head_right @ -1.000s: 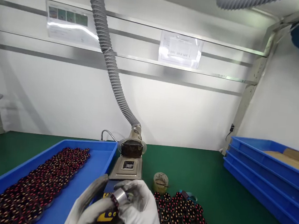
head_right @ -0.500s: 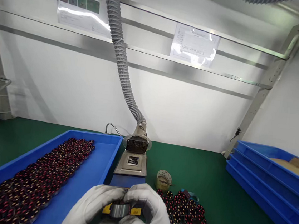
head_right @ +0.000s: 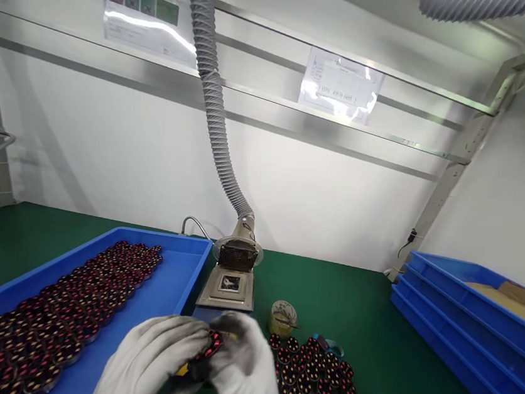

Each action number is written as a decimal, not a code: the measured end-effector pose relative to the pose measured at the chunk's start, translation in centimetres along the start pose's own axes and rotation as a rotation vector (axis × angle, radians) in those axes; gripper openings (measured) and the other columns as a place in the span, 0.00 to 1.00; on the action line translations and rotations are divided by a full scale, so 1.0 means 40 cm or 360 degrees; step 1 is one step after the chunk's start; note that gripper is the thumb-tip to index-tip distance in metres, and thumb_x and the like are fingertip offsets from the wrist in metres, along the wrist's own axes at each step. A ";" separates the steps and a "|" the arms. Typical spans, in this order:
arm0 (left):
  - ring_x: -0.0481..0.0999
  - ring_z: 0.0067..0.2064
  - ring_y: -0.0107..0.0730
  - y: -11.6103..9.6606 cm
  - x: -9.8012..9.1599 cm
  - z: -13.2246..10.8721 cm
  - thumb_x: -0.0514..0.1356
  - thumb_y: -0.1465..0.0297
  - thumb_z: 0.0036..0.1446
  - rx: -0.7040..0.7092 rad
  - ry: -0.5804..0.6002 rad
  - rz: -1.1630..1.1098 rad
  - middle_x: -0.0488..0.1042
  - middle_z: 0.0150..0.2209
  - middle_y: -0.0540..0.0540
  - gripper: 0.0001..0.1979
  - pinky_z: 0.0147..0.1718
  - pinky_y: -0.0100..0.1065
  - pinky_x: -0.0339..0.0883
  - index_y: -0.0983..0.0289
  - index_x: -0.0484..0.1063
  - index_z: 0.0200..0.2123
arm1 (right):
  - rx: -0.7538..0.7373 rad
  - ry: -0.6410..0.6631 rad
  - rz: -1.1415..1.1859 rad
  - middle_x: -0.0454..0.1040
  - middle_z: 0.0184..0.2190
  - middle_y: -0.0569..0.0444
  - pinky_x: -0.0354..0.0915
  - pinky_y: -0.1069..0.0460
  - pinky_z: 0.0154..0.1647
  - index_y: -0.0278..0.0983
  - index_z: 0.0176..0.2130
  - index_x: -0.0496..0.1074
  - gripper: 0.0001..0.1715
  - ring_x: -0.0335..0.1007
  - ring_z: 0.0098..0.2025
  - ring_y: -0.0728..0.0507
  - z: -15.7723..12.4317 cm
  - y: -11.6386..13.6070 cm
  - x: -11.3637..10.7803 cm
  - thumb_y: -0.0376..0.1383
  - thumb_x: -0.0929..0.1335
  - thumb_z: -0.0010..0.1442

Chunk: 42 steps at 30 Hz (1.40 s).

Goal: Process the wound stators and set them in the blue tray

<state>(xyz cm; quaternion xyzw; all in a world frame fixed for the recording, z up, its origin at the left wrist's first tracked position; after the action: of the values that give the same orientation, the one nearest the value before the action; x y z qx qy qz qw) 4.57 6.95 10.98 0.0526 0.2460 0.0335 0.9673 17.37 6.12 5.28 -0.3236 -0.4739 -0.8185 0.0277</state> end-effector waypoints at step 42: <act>0.76 0.36 0.31 0.167 -0.001 -0.056 0.63 0.68 0.54 -0.1176 -0.0496 -0.1450 0.78 0.32 0.46 0.03 0.40 0.25 0.70 0.55 0.75 0.28 | 0.0485 -0.0054 0.0262 0.77 0.30 0.49 0.71 0.47 0.36 0.35 0.35 0.75 0.17 0.75 0.32 0.42 -0.024 -0.133 0.016 0.37 0.76 0.42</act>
<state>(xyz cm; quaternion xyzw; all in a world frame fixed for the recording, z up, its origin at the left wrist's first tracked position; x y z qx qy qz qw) 3.21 13.78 9.85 -0.3932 0.0714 -0.3088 0.8631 14.49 8.45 1.28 -0.3671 -0.5648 -0.7266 0.1356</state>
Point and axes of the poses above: each hand's wrist, its own z-axis towards the middle knuckle, its own x-axis out of the palm, y = z × x, the point moved 10 cm from there along z, towards the middle knuckle
